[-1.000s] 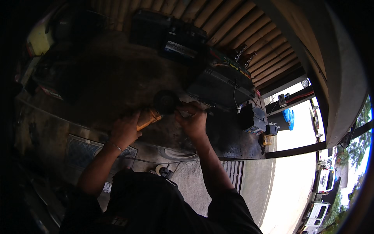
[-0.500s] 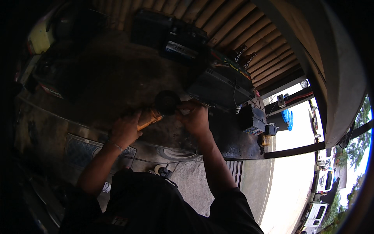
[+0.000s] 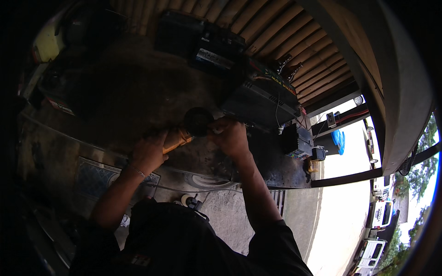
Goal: The person measures a small metal ring with a digital caliper, then uses an angle grinder to smooth the ring's surface. The person holds the ring with one hand and operates the grinder with the other, rotating the ring to grind different areas.
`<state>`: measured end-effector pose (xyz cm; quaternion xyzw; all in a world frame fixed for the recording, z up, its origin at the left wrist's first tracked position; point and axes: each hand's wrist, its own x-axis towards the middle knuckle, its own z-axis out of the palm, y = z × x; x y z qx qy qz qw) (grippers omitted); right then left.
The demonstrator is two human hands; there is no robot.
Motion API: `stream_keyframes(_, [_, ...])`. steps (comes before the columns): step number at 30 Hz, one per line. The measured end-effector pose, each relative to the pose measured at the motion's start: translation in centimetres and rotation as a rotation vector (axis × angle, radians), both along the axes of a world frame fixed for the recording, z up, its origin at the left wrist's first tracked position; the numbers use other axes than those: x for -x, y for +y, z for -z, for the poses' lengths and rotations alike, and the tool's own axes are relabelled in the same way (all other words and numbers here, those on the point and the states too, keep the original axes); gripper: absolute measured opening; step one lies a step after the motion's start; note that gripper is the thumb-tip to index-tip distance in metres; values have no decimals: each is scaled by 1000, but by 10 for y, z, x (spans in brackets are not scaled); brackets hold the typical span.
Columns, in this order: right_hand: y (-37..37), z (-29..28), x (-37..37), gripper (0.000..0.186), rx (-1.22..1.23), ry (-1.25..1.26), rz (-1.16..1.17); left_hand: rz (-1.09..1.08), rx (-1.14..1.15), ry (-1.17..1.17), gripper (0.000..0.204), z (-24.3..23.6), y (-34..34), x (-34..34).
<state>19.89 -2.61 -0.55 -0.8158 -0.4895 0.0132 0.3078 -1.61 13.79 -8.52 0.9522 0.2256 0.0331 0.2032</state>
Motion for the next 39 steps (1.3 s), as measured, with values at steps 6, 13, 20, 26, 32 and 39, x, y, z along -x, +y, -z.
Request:
stream_keyframes(6, [-1,-7,1,26,74,6,6,-2,24,-16,86,3,0,0])
stream_keyframes(13, [0,-14,-1,26,121,-41,1,2,21,-13,87,3,0,-1])
stream_keyframes(20, [0,-25,-7,25,216,-64,-83,-7,28,-15,88,1,0,-1])
stream_keyframes(26, [-21,-24,-13,21,-113,387,-125,14,-62,-71,89,1,1,1])
stream_keyframes(32, [-43,-8,-7,23,-488,916,-77,1,31,-40,93,-3,1,-2])
stream_keyframes(39, [-46,10,-2,25,-561,891,-19,-11,17,-23,94,-3,-2,-2])
